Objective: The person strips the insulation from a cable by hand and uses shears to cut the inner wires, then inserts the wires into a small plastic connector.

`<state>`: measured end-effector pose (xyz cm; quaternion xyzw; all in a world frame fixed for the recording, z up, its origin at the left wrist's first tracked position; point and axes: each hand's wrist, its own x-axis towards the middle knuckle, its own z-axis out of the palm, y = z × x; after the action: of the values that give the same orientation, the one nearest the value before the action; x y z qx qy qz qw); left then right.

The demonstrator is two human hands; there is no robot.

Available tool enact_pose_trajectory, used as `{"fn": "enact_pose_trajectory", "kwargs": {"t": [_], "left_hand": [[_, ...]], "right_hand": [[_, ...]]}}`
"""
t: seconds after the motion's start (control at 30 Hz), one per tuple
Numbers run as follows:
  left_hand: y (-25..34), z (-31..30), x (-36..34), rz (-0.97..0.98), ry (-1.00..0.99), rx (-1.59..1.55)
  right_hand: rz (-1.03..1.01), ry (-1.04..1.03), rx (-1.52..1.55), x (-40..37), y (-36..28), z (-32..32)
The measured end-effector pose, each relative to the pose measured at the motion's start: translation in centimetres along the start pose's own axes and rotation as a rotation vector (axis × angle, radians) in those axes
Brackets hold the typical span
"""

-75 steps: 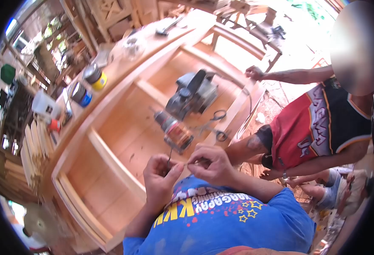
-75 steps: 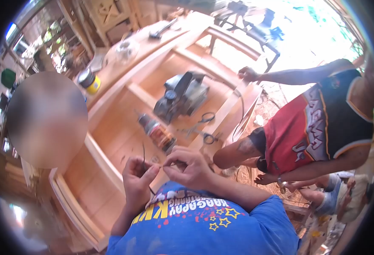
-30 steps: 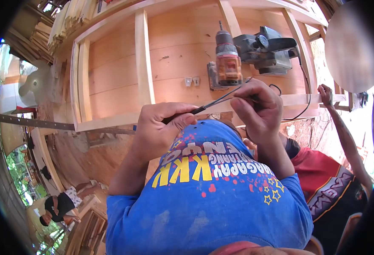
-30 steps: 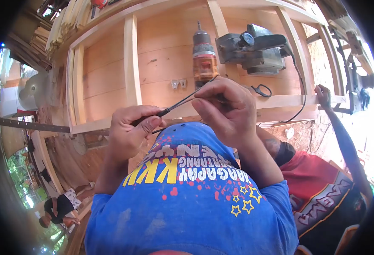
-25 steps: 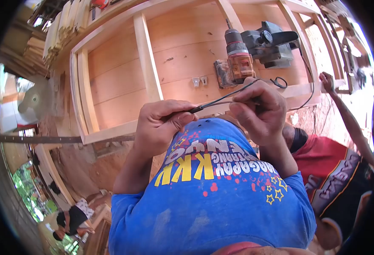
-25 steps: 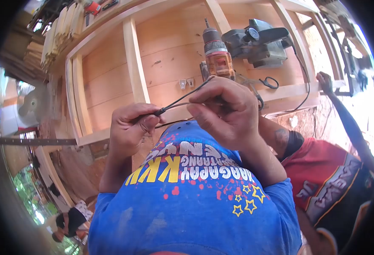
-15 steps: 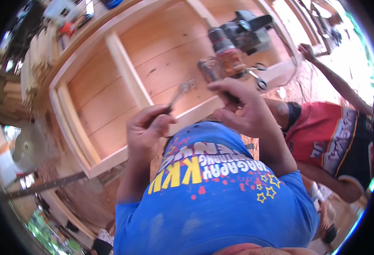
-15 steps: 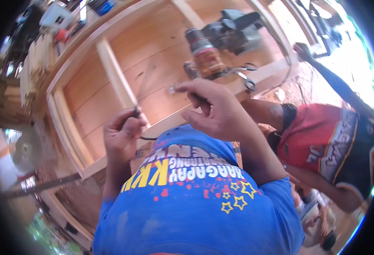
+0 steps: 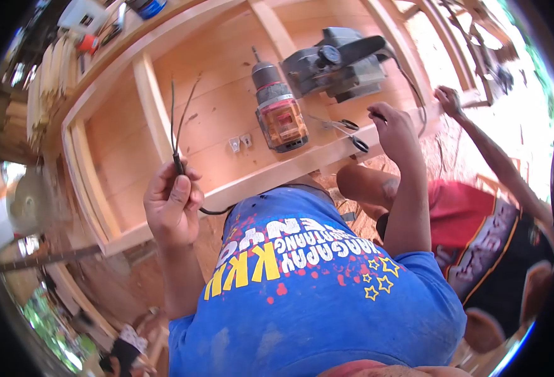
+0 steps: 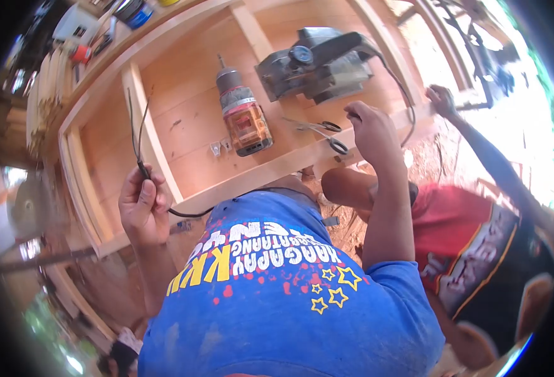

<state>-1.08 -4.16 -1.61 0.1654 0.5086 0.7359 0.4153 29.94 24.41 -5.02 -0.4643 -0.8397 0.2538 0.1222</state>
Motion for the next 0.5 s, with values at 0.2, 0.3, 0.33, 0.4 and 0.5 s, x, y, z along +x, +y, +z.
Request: {"fn": "enact_pose_trajectory", "kwargs": {"t": [0.2, 0.3, 0.33, 0.4, 0.5], "left_hand": [[0.0, 1.4, -2.1, 0.104, 0.326, 0.145], [1.0, 0.9, -3.5, 0.161, 0.374, 0.203], [1.4, 0.3, -3.6, 0.178, 0.391, 0.223], [2.5, -1.6, -3.4, 0.201, 0.399, 0.255], [6.2, -4.1, -2.8, 0.312, 0.33, 0.296]], "right_hand": [[-0.165, -0.192, 0.023, 3.6, 2.4, 3.0], [-0.151, -0.226, 0.015, 4.1, 3.2, 3.5], [-0.11, -0.217, 0.022, 4.0, 3.2, 3.5], [-0.114, -0.14, -0.017, 3.7, 3.0, 3.6], [-0.061, -0.034, -0.044, 2.5, 3.5, 3.8]]}}
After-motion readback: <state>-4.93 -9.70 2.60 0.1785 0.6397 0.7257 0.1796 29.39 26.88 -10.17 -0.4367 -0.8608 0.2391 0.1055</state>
